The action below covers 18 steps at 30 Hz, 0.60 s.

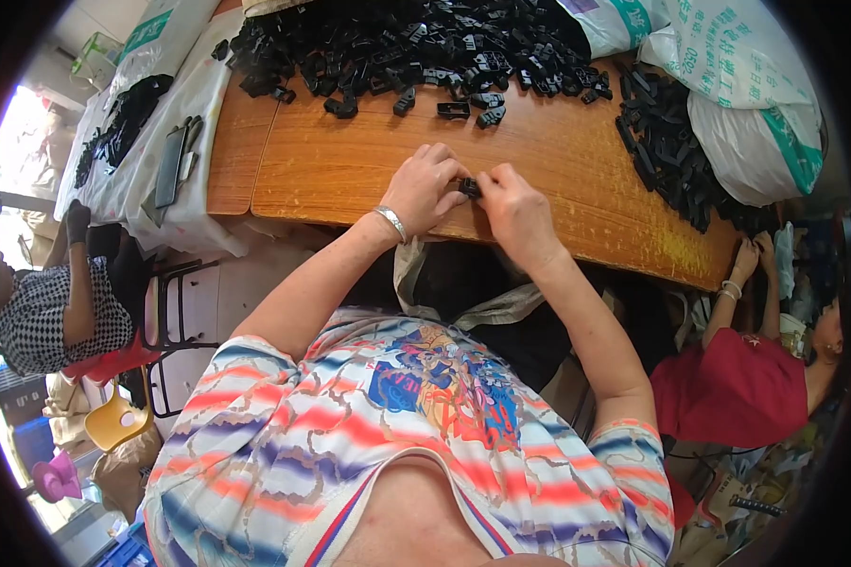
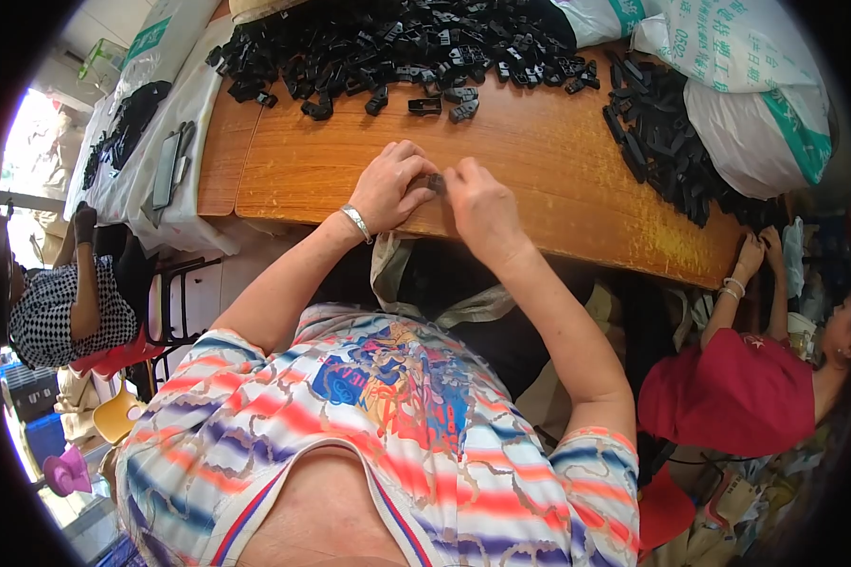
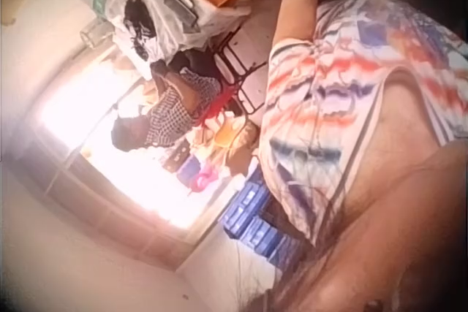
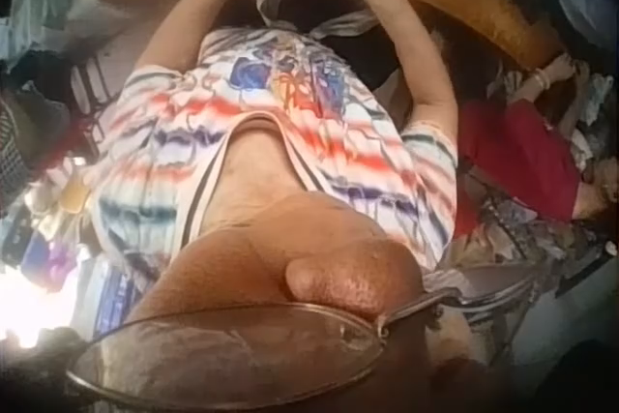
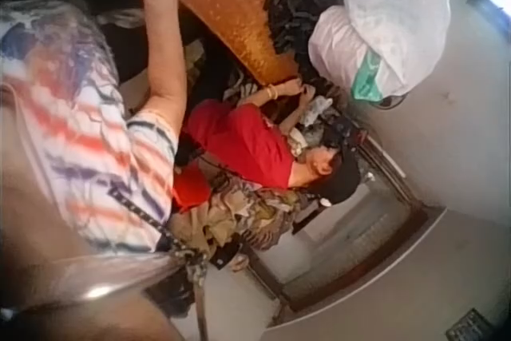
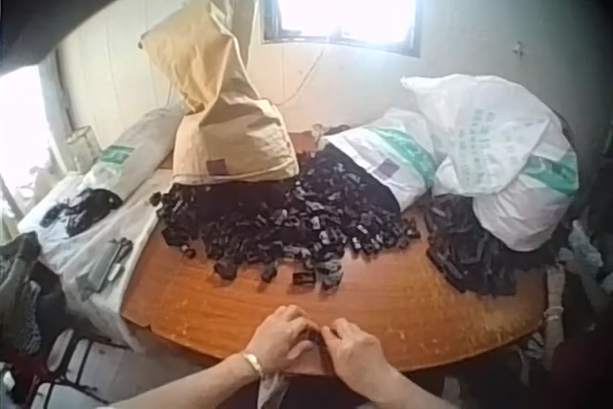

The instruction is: Sorting and inspecting small black plastic components at a manufacturing workshop table.

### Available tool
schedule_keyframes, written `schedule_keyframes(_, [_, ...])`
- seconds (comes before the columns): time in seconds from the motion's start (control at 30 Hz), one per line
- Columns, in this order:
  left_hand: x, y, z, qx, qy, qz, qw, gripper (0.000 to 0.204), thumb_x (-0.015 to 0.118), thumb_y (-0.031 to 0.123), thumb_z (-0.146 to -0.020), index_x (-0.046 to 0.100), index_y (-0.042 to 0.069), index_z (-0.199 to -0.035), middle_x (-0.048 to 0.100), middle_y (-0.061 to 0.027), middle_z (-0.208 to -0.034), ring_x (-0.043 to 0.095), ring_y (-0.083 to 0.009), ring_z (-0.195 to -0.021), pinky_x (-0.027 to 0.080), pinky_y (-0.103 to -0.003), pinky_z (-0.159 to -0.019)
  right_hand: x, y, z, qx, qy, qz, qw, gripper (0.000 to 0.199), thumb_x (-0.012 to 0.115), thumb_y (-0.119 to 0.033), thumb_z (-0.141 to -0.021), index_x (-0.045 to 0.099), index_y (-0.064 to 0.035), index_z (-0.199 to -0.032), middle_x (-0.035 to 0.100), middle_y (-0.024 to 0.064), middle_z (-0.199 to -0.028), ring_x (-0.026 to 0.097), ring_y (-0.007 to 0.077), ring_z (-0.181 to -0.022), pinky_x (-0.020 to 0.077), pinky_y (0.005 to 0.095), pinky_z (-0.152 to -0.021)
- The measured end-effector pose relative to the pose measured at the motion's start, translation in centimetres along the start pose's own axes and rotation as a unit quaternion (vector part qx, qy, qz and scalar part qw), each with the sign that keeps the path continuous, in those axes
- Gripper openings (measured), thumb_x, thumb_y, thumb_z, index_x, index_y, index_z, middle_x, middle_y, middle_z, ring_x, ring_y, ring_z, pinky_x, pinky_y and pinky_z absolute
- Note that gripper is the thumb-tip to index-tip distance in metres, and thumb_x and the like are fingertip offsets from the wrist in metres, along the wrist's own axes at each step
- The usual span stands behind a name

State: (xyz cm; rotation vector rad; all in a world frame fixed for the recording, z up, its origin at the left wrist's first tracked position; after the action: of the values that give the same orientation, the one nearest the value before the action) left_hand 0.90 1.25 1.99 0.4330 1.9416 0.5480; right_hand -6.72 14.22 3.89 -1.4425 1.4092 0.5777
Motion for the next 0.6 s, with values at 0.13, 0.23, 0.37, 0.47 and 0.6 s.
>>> schedule_keyframes(0.13, [-0.3, 0.3, -0.4, 0.005, 0.007, -0.003, 1.000, 0.025, 0.073, 0.013, -0.076, 0.065, 0.005, -0.099, 0.058, -0.0130, -0.105, 0.053, -0.0337, -0.101, 0.046, -0.041, -0.089, 0.2, -0.5, 0.6, -0.055, 0.027, 0.089, 0.994, 0.032, 0.057, -0.006, -0.081, 0.061, 0.0014, -0.113, 0.057, 0.0122, -0.101, 0.060, 0.0273, -0.091, 0.0533, 0.0368, -0.074])
schedule_keyframes(0.23, [0.0, 0.3, -0.3, 0.019, -0.005, -0.004, 1.000, 0.026, 0.073, 0.014, -0.076, 0.065, 0.005, -0.099, 0.058, -0.0133, -0.106, 0.053, -0.0337, -0.101, 0.046, -0.041, -0.089, -0.3, 0.3, 0.6, -0.026, 0.038, 0.036, 0.998, 0.031, 0.062, -0.006, -0.080, 0.063, -0.0036, -0.111, 0.058, 0.0127, -0.097, 0.061, 0.0300, -0.090, 0.0530, 0.0383, -0.073])
schedule_keyframes(0.37, [-1.1, -1.5, -1.3, 0.025, -0.080, 0.156, 0.984, 0.026, 0.070, 0.013, -0.082, 0.065, 0.004, -0.105, 0.059, -0.0150, -0.110, 0.055, -0.0348, -0.105, 0.048, -0.040, -0.091, -1.8, -2.3, 4.1, 0.015, 0.019, -0.059, 0.998, 0.031, 0.072, -0.007, -0.077, 0.063, -0.0084, -0.106, 0.060, 0.0128, -0.093, 0.064, 0.0347, -0.081, 0.0531, 0.0429, -0.067])
schedule_keyframes(0.47, [-3.2, -1.9, -3.4, -0.028, 0.102, -0.008, 0.994, 0.031, 0.068, 0.007, -0.084, 0.063, 0.004, -0.114, 0.058, -0.0155, -0.114, 0.057, -0.0330, -0.107, 0.050, -0.037, -0.091, -0.7, -4.7, 8.1, 0.011, -0.033, -0.085, 0.996, 0.035, 0.074, -0.006, -0.074, 0.063, -0.0057, -0.107, 0.061, 0.0116, -0.096, 0.065, 0.0310, -0.083, 0.0549, 0.0397, -0.069])
schedule_keyframes(0.6, [-1.6, -3.5, -6.2, -0.019, 0.128, -0.089, 0.988, 0.028, 0.068, 0.006, -0.084, 0.063, 0.005, -0.112, 0.059, -0.0120, -0.114, 0.057, -0.0325, -0.106, 0.050, -0.037, -0.091, 1.4, -3.9, 9.3, 0.019, -0.071, -0.096, 0.993, 0.033, 0.074, -0.009, -0.076, 0.063, -0.0056, -0.107, 0.061, 0.0105, -0.095, 0.066, 0.0297, -0.082, 0.0549, 0.0390, -0.068])
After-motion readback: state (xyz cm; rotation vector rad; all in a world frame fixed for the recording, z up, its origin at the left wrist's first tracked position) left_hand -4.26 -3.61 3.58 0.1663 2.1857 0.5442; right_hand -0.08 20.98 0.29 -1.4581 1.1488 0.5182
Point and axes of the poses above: each hand's wrist, its own z-axis away from the middle knuckle, its own x-axis out of the palm, y = z × x, the point moved 5 cm from there along -z, towards the middle knuckle
